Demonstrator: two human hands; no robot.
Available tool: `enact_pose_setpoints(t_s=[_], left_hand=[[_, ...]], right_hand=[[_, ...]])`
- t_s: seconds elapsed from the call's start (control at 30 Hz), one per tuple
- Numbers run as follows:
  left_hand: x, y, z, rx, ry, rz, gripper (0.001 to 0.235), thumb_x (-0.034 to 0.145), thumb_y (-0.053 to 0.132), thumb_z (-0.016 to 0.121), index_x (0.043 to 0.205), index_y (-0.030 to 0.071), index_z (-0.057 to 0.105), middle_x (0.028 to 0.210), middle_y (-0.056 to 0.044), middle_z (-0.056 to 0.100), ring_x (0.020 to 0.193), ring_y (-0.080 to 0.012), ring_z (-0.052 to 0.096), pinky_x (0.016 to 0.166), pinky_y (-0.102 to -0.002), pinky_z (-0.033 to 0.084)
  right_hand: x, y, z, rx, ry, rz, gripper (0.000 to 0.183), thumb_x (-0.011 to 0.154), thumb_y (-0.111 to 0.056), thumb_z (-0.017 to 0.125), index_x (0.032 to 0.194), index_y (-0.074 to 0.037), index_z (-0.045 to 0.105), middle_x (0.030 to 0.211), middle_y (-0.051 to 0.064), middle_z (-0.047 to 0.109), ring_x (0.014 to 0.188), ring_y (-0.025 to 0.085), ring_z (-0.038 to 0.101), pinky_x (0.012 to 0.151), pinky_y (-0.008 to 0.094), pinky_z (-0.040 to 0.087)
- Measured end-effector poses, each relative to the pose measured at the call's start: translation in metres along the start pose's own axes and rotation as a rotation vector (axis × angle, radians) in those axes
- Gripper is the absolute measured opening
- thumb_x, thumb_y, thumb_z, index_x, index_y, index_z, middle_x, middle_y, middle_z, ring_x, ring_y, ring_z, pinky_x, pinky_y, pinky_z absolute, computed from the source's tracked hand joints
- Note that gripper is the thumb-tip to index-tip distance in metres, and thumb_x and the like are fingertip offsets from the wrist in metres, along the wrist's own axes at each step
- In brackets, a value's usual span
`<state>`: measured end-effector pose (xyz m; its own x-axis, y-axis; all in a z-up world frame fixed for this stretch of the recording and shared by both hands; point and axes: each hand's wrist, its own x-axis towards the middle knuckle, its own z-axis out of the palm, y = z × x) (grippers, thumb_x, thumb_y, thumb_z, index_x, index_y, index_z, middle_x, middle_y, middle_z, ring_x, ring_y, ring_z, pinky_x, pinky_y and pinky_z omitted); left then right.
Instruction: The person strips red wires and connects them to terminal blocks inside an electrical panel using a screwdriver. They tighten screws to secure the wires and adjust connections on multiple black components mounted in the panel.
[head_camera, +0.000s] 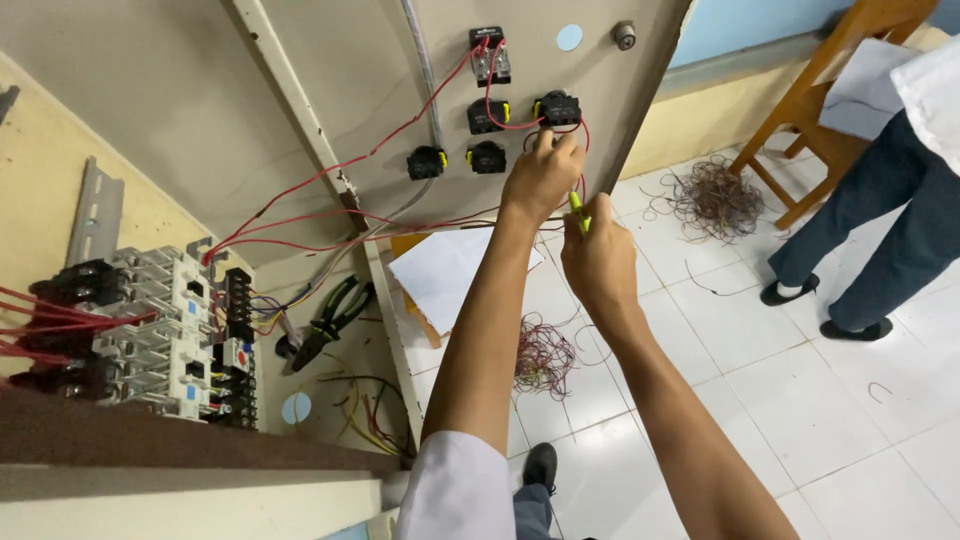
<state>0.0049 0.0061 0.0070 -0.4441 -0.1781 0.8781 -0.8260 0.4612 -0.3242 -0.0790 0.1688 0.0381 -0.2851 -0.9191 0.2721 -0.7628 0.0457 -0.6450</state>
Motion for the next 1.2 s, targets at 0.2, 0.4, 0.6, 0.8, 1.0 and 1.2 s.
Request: enact_pose_setpoints(t_s=[0.2, 0.4, 0.6, 0.8, 1.0, 1.2], left_hand=[[-0.002, 0.001, 0.003, -0.039, -0.001, -0.057, 0.024, 0.067, -0.002, 0.07, 0.068, 0.016, 0.056, 0.075, 0.0, 0.048, 0.085, -0.0249, 0.061, 0.038, -0.031, 0.056], [0.003, 0.0, -0.008, -0.084, -0.067, -0.08, 0.022, 0.069, -0.001, 0.072, 0.071, 0.016, 0.058, 0.077, 0.001, 0.048, 0.09, -0.0257, 0.061, 0.038, -0.034, 0.057], [-0.009, 0.002, 0.009, -0.112, -0.089, -0.066, 0.023, 0.07, -0.003, 0.073, 0.072, 0.014, 0.058, 0.078, 0.0, 0.049, 0.092, -0.0289, 0.061, 0.039, -0.037, 0.058], [-0.015, -0.001, 0.022, -0.143, -0.15, -0.037, 0.025, 0.068, 0.001, 0.075, 0.073, 0.017, 0.057, 0.08, 0.002, 0.049, 0.093, -0.0268, 0.06, 0.042, -0.036, 0.06], [-0.001, -0.003, 0.0, -0.27, -0.282, -0.111, 0.021, 0.073, -0.002, 0.074, 0.08, 0.013, 0.061, 0.087, 0.001, 0.05, 0.101, -0.0321, 0.057, 0.044, -0.046, 0.063], [-0.002, 0.001, 0.003, -0.129, -0.145, -0.079, 0.021, 0.069, -0.003, 0.073, 0.073, 0.013, 0.061, 0.081, 0.001, 0.05, 0.093, -0.0288, 0.06, 0.041, -0.04, 0.061]], right_hand=[[0.026, 0.018, -0.025, 1.96, -0.633, 0.788, 0.022, 0.112, -0.027, 0.046, 0.106, -0.006, 0.045, 0.086, -0.002, 0.05, 0.049, -0.003, 0.04, 0.032, 0.006, 0.019], [0.016, 0.025, -0.009, 1.071, -0.097, 0.537, 0.027, 0.079, -0.01, 0.087, 0.094, -0.001, 0.067, 0.08, 0.008, 0.061, 0.072, 0.015, 0.071, 0.067, 0.033, 0.067], [-0.006, 0.014, 0.01, -0.136, 0.217, -0.14, 0.018, 0.103, -0.027, 0.064, 0.117, -0.016, 0.062, 0.094, 0.013, 0.057, 0.069, 0.048, 0.068, 0.063, 0.058, 0.061], [0.01, -0.019, -0.01, 1.088, -0.197, 0.474, 0.025, 0.104, -0.026, 0.059, 0.119, -0.013, 0.043, 0.078, 0.004, 0.047, 0.046, 0.009, 0.033, 0.035, 0.023, 0.022], [0.021, -0.015, -0.028, 1.326, -0.403, 0.563, 0.026, 0.098, -0.017, 0.07, 0.106, -0.005, 0.049, 0.08, -0.005, 0.044, 0.056, -0.001, 0.037, 0.042, 0.013, 0.026], [-0.004, -0.004, -0.014, 0.229, 0.094, 0.123, 0.033, 0.093, -0.033, 0.077, 0.111, -0.006, 0.07, 0.097, 0.022, 0.074, 0.091, 0.044, 0.072, 0.076, 0.05, 0.058]])
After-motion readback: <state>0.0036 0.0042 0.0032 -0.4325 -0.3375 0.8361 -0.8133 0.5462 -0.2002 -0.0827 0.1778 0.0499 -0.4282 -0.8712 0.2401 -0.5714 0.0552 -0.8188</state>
